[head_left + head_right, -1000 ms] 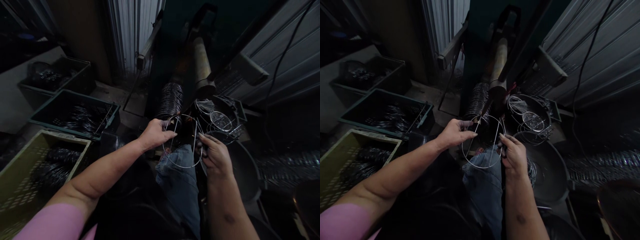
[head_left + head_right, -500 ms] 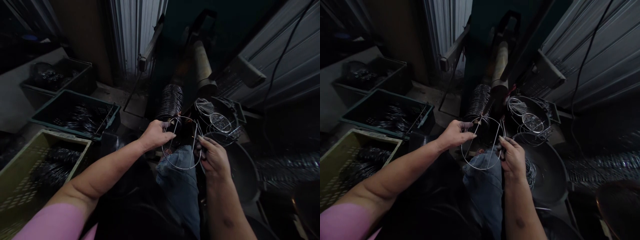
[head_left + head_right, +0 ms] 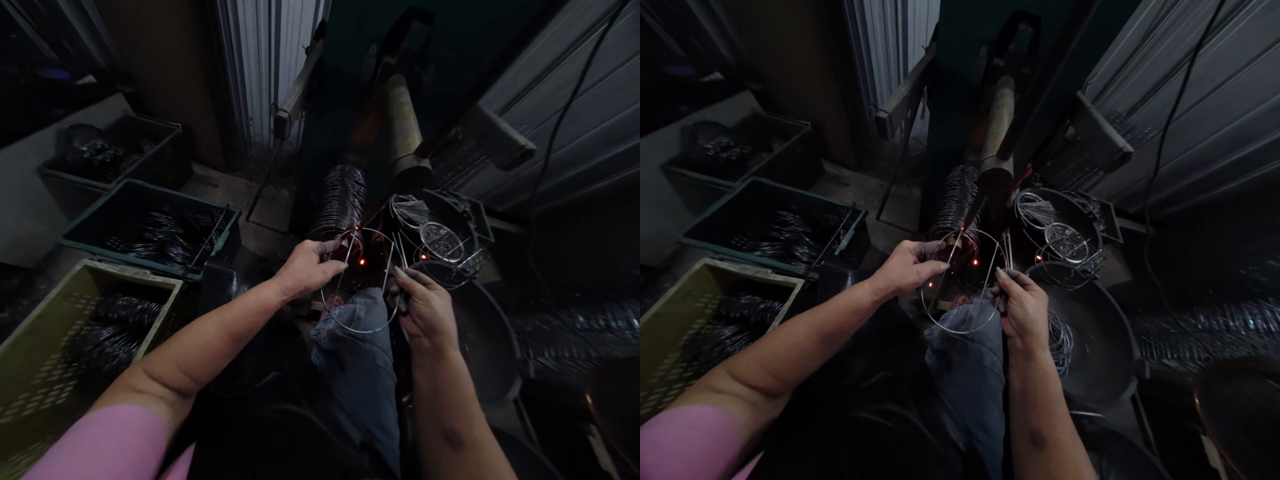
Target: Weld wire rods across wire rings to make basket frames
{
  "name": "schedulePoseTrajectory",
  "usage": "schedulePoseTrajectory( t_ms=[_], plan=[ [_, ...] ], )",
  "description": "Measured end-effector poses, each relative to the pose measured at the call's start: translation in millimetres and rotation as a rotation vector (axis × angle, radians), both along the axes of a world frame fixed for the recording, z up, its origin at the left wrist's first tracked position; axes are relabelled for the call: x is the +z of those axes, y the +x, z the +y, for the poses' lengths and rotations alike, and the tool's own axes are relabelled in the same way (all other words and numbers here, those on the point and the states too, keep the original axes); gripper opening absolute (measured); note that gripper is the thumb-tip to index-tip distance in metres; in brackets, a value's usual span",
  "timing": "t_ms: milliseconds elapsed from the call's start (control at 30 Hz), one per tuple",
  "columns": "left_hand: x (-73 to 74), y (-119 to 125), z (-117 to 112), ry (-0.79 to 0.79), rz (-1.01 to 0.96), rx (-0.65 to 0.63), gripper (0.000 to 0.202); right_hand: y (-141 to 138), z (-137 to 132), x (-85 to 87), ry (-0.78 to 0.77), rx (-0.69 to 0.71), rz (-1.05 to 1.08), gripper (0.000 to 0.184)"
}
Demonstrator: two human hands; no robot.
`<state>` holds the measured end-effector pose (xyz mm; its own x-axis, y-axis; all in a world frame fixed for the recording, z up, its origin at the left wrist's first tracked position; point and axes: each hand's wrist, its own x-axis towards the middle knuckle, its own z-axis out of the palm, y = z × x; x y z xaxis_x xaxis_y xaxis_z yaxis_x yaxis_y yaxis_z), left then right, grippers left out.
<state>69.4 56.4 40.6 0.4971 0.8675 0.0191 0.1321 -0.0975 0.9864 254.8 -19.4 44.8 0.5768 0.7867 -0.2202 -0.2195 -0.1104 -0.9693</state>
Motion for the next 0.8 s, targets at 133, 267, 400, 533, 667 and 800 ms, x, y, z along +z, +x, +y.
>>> schedulePoseTrajectory(
  t_ms=[133, 267, 400, 533, 667, 800],
  plan=[
    [-19.7, -16.6, 7.4, 0.060, 0.099, 0.140, 0.046, -2.5, 27.3, -16.6, 0.008, 0.030, -0.336, 0.032],
    [-34.5, -39.8, 8.4, 0.104, 0.292, 0.197, 0.059, 2.1, 40.5, -39.9, -0.050, 0.029, -0.553, 0.041],
    [-48.8, -57.2, 3.6, 0.083, 0.352, 0.199, 0.064, 15.8, 18.5, -66.0, -0.127, 0.012, -0.644, 0.051],
    [-65.5, -57.8, 11.4, 0.107, 0.382, 0.227, 0.060, 34.2, 2.9, -84.8, -0.229, 0.047, -0.757, 0.049],
    [-76.9, -47.4, 32.4, 0.166, 0.430, 0.241, 0.058, 46.2, 21.1, -96.2, -0.280, 0.104, -0.821, 0.042],
    [-84.9, -32.5, 58.7, 0.237, 0.470, 0.253, 0.063, 52.3, 53.4, -110.3, -0.275, 0.157, -0.817, 0.045]
  ],
)
